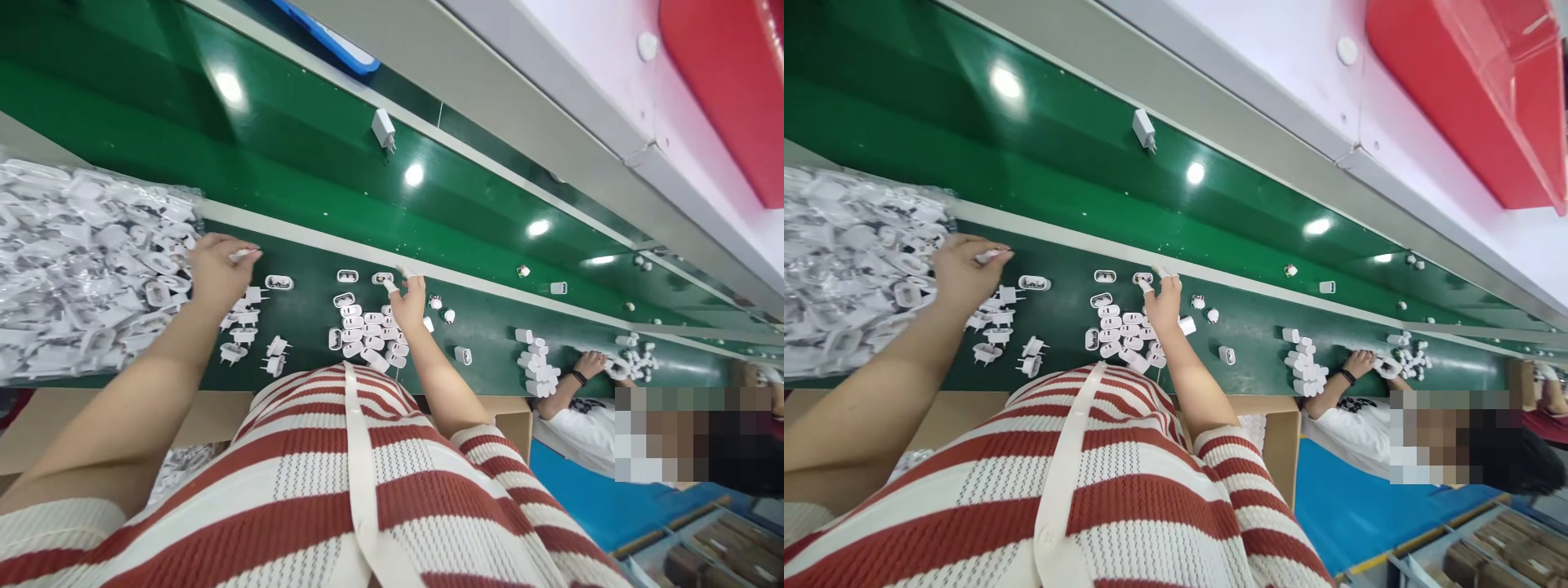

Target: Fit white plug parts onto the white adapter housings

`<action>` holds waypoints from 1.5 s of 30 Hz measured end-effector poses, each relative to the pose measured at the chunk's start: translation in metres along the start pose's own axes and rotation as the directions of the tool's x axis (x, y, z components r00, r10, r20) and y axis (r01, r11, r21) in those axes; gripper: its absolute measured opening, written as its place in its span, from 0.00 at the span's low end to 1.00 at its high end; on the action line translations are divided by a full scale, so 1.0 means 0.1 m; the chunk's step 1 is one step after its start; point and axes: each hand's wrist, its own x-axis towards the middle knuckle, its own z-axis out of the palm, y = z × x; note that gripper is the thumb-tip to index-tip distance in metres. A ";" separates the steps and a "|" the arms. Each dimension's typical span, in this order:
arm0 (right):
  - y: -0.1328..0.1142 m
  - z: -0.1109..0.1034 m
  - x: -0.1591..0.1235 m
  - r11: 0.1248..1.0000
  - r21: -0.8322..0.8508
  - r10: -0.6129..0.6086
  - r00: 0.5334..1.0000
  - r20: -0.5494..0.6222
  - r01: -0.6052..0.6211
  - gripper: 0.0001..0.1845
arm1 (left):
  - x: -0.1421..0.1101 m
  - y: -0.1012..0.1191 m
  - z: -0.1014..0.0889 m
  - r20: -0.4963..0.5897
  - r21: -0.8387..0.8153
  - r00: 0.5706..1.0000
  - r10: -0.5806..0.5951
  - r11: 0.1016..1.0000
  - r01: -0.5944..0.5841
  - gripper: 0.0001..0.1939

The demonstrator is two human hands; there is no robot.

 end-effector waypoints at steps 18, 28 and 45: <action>-0.04 -0.30 0.08 0.361 0.704 0.478 0.770 0.423 -0.611 0.10 | -0.16 0.14 1.78 0.548 0.397 0.835 0.048 0.864 -0.310 0.34; 0.16 -0.21 0.16 0.709 0.543 0.448 0.882 0.145 -0.449 0.14 | -0.06 0.01 1.95 0.632 0.538 0.774 0.042 0.695 -0.477 0.09; 0.38 -0.17 0.21 0.965 0.220 0.129 0.990 0.062 -0.139 0.21 | 0.11 0.03 1.96 0.782 0.436 0.620 0.065 0.654 -0.618 0.19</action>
